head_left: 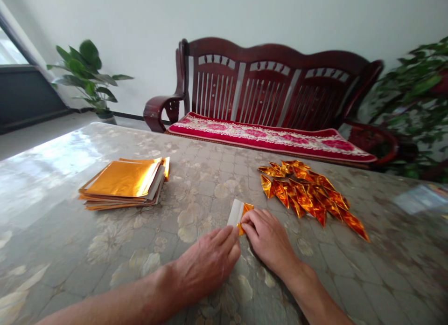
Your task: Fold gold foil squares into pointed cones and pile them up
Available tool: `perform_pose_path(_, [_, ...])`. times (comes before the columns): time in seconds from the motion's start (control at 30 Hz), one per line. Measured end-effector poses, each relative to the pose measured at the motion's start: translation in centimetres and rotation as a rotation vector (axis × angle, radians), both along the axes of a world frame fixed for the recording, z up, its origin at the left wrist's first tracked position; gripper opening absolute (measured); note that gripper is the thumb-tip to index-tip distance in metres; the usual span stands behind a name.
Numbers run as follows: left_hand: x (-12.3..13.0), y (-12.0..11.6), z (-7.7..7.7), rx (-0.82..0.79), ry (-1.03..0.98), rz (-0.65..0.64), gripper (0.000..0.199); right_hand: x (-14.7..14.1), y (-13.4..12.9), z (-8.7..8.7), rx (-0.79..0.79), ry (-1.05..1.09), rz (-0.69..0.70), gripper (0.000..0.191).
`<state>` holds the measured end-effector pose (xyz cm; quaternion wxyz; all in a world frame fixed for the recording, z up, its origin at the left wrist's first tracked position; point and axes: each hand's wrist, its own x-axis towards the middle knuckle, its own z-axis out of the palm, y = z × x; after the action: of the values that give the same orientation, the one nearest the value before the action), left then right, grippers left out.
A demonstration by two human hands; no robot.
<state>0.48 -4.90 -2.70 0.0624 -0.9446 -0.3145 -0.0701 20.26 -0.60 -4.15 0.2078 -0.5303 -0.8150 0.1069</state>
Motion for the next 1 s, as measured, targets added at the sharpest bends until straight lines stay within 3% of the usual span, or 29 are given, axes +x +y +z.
perform_pose_path(0.17, [0.1,-0.8,0.2,-0.064,0.018,-0.003,0.025,0.0,-0.1,0.0,-0.003,-0.006,0.0,0.01])
perform_pose_path(0.43, [-0.4,-1.3,0.4,-0.142,-0.039,-0.016,0.019,0.0,-0.1,0.1,-0.012,-0.025,0.0,0.01])
perform_pose_path(0.57, [-1.4,0.1,-0.1,-0.216,-0.246,0.101,0.015,-0.1,-0.1,0.0,-0.01,-0.035,0.0,0.009])
perform_pose_path(0.7, [-2.1,1.0,-0.7,-0.126,-0.406,0.217,0.023,0.0,-0.1,-0.1,0.004,-0.048,0.003,0.009])
perform_pose_path(0.83, [-2.1,1.0,-1.2,-0.129,-0.43,0.17,0.021,-0.1,-0.1,-0.1,0.013,-0.058,-0.001,0.009])
perform_pose_path(1.0, [-1.3,1.0,-0.8,-0.223,-0.323,0.103,0.022,-0.1,-0.1,-0.2,0.031,-0.071,-0.009,0.009])
